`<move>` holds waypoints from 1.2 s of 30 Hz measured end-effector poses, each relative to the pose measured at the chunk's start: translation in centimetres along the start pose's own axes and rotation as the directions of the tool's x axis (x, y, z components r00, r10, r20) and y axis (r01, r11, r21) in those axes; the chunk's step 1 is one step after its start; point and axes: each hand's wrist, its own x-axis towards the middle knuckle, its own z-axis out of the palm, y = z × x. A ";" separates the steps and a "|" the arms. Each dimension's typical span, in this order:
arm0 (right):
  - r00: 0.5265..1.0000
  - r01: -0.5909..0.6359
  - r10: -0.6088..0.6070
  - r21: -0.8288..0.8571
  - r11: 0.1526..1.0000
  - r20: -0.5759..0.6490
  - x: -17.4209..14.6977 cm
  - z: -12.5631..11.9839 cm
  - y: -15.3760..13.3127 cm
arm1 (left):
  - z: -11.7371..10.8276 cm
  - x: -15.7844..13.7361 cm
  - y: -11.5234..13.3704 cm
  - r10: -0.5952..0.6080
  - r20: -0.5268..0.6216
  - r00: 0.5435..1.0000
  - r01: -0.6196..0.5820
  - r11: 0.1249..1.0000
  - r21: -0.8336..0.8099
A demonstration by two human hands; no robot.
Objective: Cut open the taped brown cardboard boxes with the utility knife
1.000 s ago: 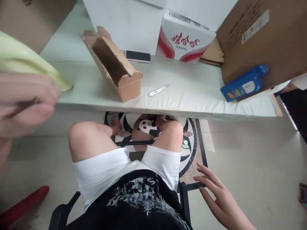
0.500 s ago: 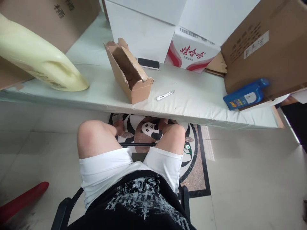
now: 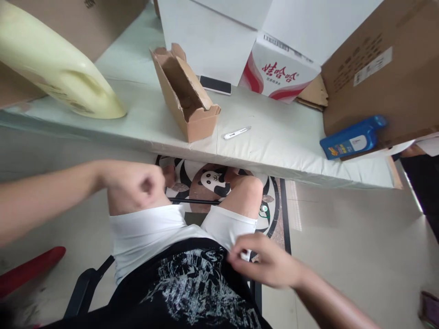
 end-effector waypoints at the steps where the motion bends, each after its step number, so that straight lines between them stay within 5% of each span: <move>1: 0.998 0.017 -0.018 0.016 1.000 0.056 3.9 1.3 0.0 | 0.7 0.9 0.6 0.013 0.058 0.998 -0.014 1.000 0.014; 2: 0.979 0.060 -0.071 0.067 0.996 0.189 7.8 2.8 -0.2 | 1.4 1.8 1.2 0.023 0.091 0.996 -0.025 0.999 0.022; 4: 0.960 0.066 -0.116 0.197 0.978 0.255 14.3 6.3 -1.2 | 2.4 3.8 2.0 0.037 0.158 0.987 -0.044 0.998 0.045; 7: 0.922 -0.017 -0.132 0.378 0.926 0.365 20.3 11.9 -3.0 | 3.4 6.5 2.6 0.064 0.272 0.960 -0.086 0.994 0.071; 11: 0.677 -0.172 -0.299 0.539 0.824 0.673 23.8 16.5 -4.1 | 4.0 8.9 2.6 0.112 0.392 0.913 -0.148 0.987 0.064; 13: 0.607 -0.190 -0.294 0.494 0.849 0.738 25.1 16.7 -3.8 | 3.8 9.4 2.4 0.123 0.401 0.908 -0.154 0.987 0.045; 16: 0.853 -0.003 -0.279 0.539 0.842 0.441 26.6 15.0 -2.4 | 3.1 9.6 1.7 0.125 0.364 0.923 -0.133 0.991 -0.004; 18: 0.950 0.149 -0.265 0.502 0.852 0.167 26.6 13.2 -1.1 | 2.5 9.2 1.3 0.135 0.289 0.948 -0.123 0.991 -0.060; 22: 0.955 0.296 -0.281 0.368 0.881 -0.096 23.5 8.6 1.3 | 0.4 5.8 0.3 0.152 -0.038 0.988 -0.157 0.968 -0.196; 24: 0.927 0.356 -0.296 0.289 0.889 -0.230 21.1 5.1 1.9 | -1.3 3.2 -1.0 0.109 -0.287 0.952 -0.186 0.949 -0.255; 26: 0.866 0.409 -0.316 0.185 0.894 -0.387 19.1 0.9 1.8 | -3.5 1.2 -3.1 0.017 -0.575 0.818 -0.220 0.933 -0.286; 27: 0.813 0.434 -0.330 0.120 0.893 -0.480 18.6 -1.4 1.5 | -4.9 0.7 -4.4 -0.047 -0.715 0.697 -0.237 0.927 -0.292; 29: 0.671 0.487 -0.372 0.002 0.873 -0.641 18.6 -5.9 0.3 | -7.8 1.2 -7.5 -0.157 -0.915 0.372 -0.294 0.915 -0.276; 30: 0.586 0.512 -0.393 -0.051 0.857 -0.709 19.0 -8.0 -0.5 | -9.3 2.1 -9.1 -0.190 -0.958 0.215 -0.328 0.910 -0.254; 31: 0.500 0.538 -0.429 -0.119 0.834 -0.752 19.7 -10.0 -1.4 | -10.8 3.3 -10.6 -0.222 -0.968 0.115 -0.348 0.904 -0.249; 33: 0.337 0.550 -0.563 -0.328 0.768 -0.755 21.2 -13.0 -3.4 | -13.5 6.1 -13.1 -0.391 -0.920 -0.032 -0.449 0.828 -0.336; 35: 0.301 0.512 -0.707 -0.517 0.686 -0.640 22.4 -14.7 -5.4 | -15.3 8.6 -14.8 -0.458 -0.889 -0.012 -0.490 0.777 -0.394; 36: 0.340 0.484 -0.749 -0.577 0.658 -0.569 22.8 -15.2 -6.2 | -15.9 9.5 -15.4 -0.483 -0.875 0.040 -0.506 0.745 -0.434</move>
